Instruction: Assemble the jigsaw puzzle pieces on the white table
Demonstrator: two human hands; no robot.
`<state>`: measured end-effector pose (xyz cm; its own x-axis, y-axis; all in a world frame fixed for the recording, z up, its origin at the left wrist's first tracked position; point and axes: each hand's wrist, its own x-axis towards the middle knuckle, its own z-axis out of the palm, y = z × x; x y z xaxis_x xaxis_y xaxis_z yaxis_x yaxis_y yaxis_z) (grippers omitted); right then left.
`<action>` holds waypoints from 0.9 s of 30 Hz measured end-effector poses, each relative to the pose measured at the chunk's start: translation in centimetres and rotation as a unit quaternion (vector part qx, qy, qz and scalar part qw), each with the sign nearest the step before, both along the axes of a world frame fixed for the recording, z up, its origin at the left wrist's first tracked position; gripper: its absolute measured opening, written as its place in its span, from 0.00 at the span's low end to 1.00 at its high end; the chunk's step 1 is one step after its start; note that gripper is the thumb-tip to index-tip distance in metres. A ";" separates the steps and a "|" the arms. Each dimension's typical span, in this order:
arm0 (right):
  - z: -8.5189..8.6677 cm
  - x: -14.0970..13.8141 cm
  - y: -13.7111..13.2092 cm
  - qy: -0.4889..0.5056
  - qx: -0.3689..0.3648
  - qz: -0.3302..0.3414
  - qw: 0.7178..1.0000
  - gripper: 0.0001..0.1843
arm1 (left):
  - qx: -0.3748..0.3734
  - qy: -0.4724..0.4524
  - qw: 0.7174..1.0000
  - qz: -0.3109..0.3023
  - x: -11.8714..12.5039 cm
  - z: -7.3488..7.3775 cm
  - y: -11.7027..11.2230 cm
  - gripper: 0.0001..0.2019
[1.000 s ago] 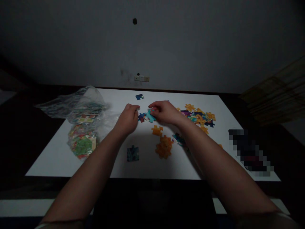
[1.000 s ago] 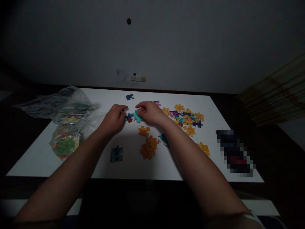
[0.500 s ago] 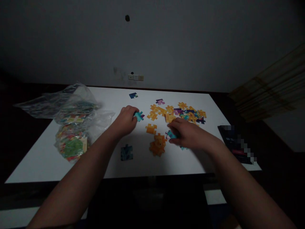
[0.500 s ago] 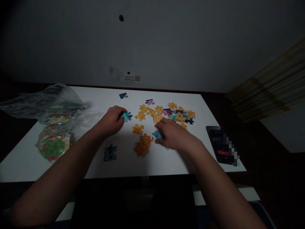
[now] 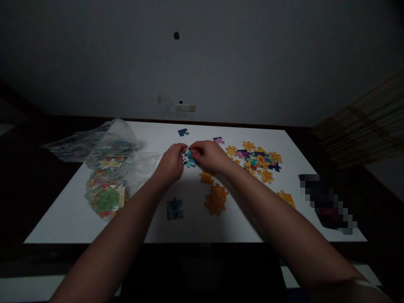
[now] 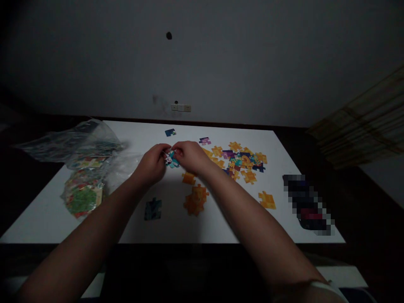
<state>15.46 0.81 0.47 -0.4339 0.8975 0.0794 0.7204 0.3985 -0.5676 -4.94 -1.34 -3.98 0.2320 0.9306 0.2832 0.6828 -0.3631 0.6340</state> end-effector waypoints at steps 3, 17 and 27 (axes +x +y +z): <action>-0.5 0.1 2.1 -0.076 0.055 -0.019 0.995 0.14 | -0.008 0.018 1.000 -0.021 0.3 -0.1 -0.2 0.22; 0.3 8.6 7.6 -0.201 0.009 -0.085 0.976 0.15 | -0.037 0.060 0.997 -0.032 0.5 -0.4 -0.1 0.31; -1.2 0.0 1.8 0.070 -0.057 -0.032 0.995 0.13 | -0.077 -0.022 0.997 0.001 0.6 -0.3 -0.3 0.52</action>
